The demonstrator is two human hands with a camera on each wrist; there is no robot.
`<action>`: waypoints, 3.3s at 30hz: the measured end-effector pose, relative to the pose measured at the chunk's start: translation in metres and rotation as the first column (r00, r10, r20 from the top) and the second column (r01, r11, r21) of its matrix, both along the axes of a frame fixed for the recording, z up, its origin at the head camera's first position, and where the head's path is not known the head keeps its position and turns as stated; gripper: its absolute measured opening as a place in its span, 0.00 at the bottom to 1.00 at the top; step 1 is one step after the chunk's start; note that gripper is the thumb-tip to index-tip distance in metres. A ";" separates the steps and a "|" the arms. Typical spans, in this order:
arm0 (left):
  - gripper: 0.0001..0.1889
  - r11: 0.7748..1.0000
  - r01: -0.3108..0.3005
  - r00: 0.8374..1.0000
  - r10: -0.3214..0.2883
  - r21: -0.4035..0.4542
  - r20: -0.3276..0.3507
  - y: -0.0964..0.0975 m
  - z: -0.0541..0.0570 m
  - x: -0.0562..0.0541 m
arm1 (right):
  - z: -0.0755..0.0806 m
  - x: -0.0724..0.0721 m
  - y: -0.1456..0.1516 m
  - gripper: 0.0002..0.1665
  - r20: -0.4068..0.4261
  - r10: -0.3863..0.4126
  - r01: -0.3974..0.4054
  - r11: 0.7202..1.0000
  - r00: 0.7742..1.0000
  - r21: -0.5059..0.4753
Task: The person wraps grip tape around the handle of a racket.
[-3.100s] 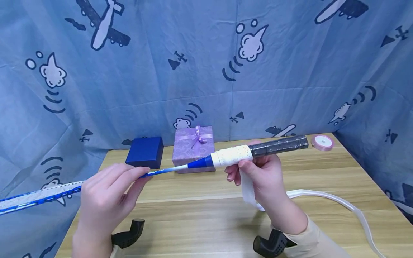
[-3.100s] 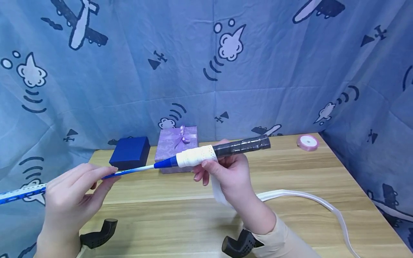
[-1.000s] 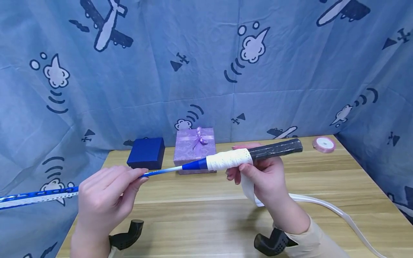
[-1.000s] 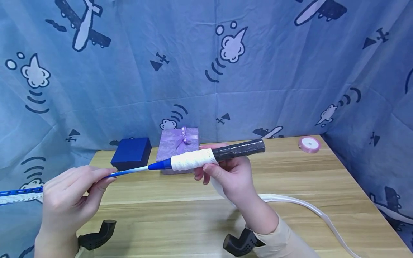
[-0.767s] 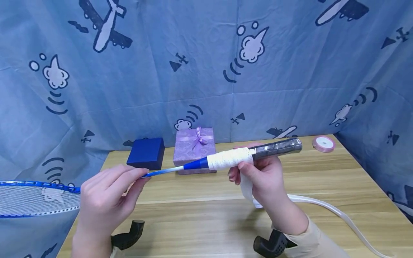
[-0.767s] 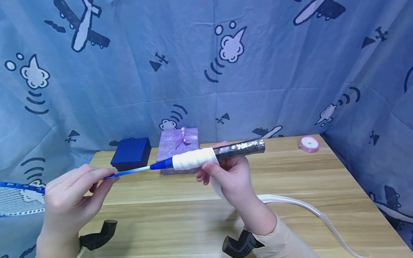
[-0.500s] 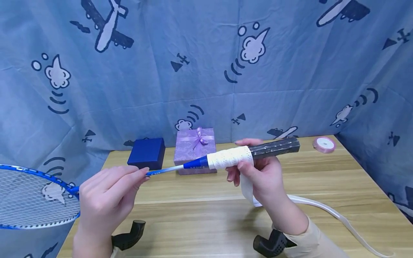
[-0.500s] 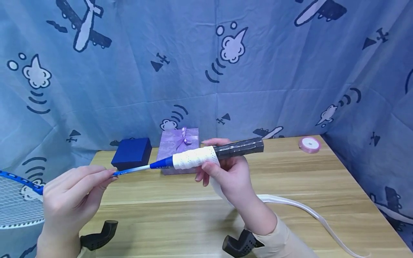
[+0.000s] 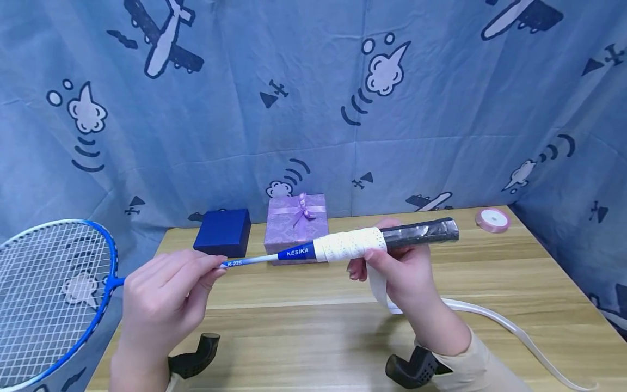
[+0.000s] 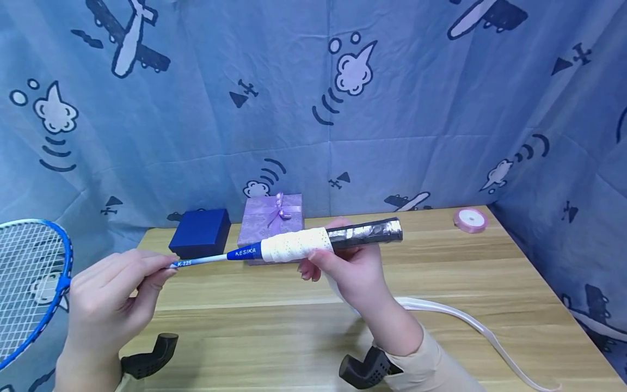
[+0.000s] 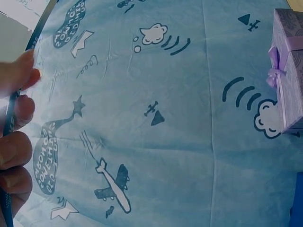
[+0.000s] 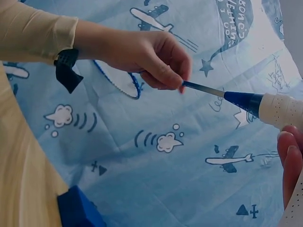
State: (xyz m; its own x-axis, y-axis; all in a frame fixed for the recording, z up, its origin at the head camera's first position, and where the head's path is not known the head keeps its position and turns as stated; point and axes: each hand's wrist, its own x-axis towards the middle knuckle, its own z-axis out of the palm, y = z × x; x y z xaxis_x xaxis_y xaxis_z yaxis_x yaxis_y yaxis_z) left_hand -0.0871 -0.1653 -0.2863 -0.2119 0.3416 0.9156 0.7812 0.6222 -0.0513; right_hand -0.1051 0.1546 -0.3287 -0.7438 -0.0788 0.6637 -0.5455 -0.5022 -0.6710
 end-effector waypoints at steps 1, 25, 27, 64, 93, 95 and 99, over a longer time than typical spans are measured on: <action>0.19 1.000 -0.003 1.000 0.003 0.002 -0.005 0.000 0.000 0.000 | 0.000 0.000 -0.001 0.07 0.011 -0.022 0.022 1.000 1.000 0.009; 0.17 0.996 -0.027 0.998 0.032 -0.088 0.056 -0.001 0.000 0.001 | 0.001 0.001 0.002 0.15 -0.035 0.019 -0.019 1.000 0.999 0.002; 0.17 0.997 -0.021 0.998 0.026 -0.080 0.059 0.000 0.001 0.002 | 0.000 0.000 0.001 0.13 -0.040 0.021 -0.021 1.000 0.999 -0.020; 0.19 0.998 0.049 0.999 -0.048 -0.047 0.024 -0.002 -0.002 -0.001 | -0.002 -0.004 0.003 0.22 -0.055 0.080 -0.079 0.997 0.995 0.022; 0.18 0.996 0.015 0.993 -0.005 -0.090 0.116 -0.005 -0.001 0.003 | 0.001 -0.001 0.005 0.14 0.031 -0.001 0.000 1.000 1.000 0.026; 0.18 0.996 0.012 0.992 -0.001 -0.089 0.125 -0.005 -0.001 0.003 | 0.001 0.000 0.004 0.12 0.043 -0.015 0.015 1.000 0.999 0.008; 0.19 0.996 -0.006 0.991 0.018 -0.085 0.136 -0.006 -0.001 0.003 | -0.001 -0.001 0.002 0.09 0.020 0.011 -0.010 0.998 1.000 -0.063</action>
